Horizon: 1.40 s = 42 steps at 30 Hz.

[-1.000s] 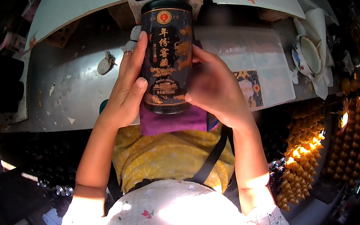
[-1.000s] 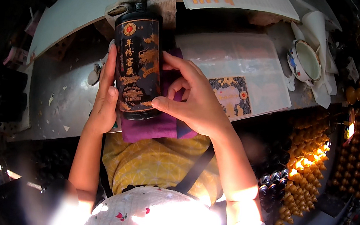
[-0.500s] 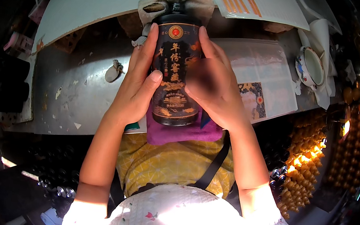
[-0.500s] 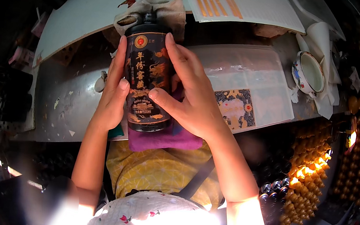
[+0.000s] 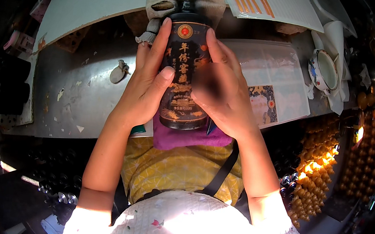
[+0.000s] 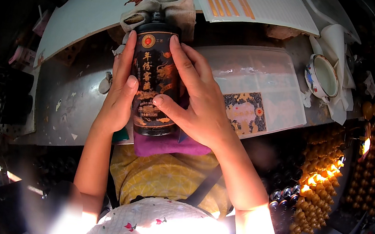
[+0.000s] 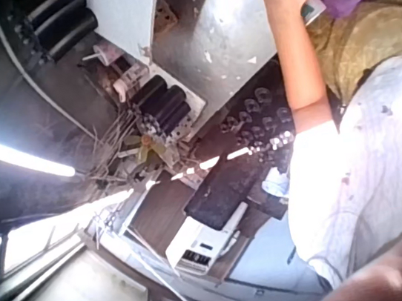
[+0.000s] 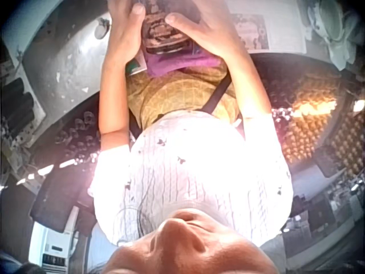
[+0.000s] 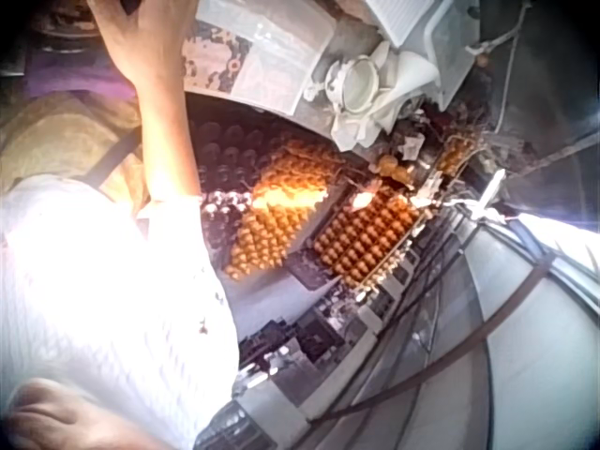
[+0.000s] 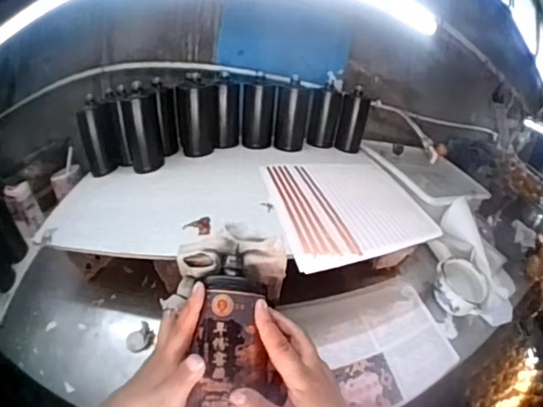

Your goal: The person applies a printed label to a cylindrical container, smoothing it with a blue tool. They then apply a thin orange strip around the container's rim, smoothing it with the same tool. The process is repeated for a second container.

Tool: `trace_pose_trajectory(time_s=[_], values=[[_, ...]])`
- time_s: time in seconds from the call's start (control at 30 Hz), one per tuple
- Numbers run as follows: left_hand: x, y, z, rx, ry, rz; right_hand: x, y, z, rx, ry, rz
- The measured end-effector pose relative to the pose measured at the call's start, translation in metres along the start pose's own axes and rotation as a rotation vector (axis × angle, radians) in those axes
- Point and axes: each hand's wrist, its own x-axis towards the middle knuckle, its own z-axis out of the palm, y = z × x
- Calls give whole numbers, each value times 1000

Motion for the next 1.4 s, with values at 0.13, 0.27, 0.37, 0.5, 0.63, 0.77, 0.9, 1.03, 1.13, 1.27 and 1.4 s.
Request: trace_pose_trajectory(time_s=[0.13,0.27,0.37,0.5,0.63,0.77,0.9,1.03,1.13,1.27,1.4], values=[[3,-9,7,-8,56,-92,-4,6,5,1,35,-19],[-7,-20,16,-2,130,14,-11,-7,-10,222,-91,233],[-31,-15,22,60,114,45,-20,-6,-17,342,-165,288],[-45,-19,20,76,50,83,-25,-4,-16,484,-150,310],[-45,-27,13,26,0,36,-27,-3,-18,514,-169,329],[-47,-31,30,-376,27,50,-27,3,-19,590,-186,363],[-46,-38,23,-52,32,-5,-24,1,-20,667,-199,375],[-47,-40,14,-5,-11,-49,-22,-3,-28,674,-252,412],[-37,-24,21,110,79,131,-14,-2,-23,540,-142,291],[-24,13,19,152,66,74,-2,3,-13,206,-104,93],[-21,20,20,148,27,74,-5,11,-7,59,-66,-10]])
